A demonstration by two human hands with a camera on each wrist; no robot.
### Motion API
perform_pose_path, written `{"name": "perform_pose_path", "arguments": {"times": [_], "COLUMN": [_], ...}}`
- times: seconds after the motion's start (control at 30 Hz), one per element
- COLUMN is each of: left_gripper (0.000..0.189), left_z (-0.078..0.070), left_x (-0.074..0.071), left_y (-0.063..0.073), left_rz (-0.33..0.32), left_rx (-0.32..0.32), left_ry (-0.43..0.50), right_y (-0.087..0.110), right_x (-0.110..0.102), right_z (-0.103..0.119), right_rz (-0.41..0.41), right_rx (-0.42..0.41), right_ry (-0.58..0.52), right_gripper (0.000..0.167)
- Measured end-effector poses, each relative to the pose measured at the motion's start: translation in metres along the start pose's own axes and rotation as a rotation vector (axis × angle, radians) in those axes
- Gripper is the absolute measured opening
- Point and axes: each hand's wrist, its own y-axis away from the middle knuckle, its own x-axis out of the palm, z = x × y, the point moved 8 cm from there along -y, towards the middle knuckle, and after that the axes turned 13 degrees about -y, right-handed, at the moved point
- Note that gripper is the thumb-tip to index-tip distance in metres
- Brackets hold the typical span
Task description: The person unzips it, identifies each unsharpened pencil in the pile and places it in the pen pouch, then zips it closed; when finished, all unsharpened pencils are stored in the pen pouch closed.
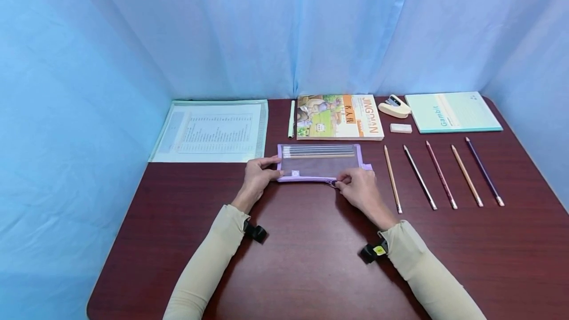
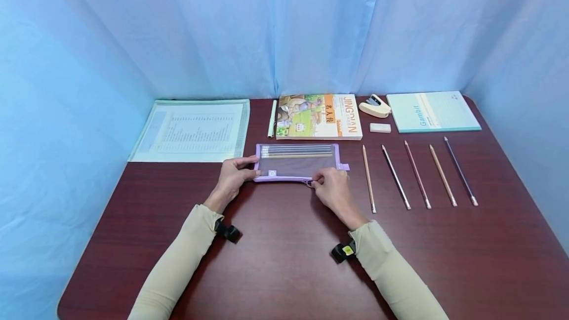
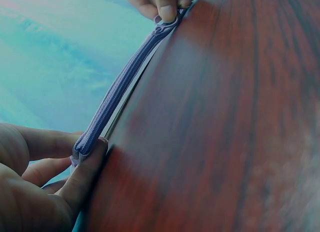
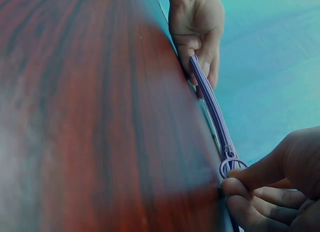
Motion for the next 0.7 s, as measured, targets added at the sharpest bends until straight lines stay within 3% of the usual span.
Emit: {"name": "perform_pose_path", "arguments": {"times": [0.33,0.7], "left_gripper": [0.043,0.043], "left_z": [0.002,-0.001], "left_x": [-0.001,0.000], "left_y": [0.000,0.001], "left_rz": [0.002,-0.008], "left_rx": [-0.008,0.004], "left_ry": [-0.003,-0.021], "right_y": [0.001,0.011], "right_x": [-0.012,-0.042], "right_z": [-0.011,-0.029], "right_rz": [-0.004,-0.024], "right_rx": [0.024,0.071], "right_ry": [0.031,0.073], "right_gripper": [0.004,0.003]}}
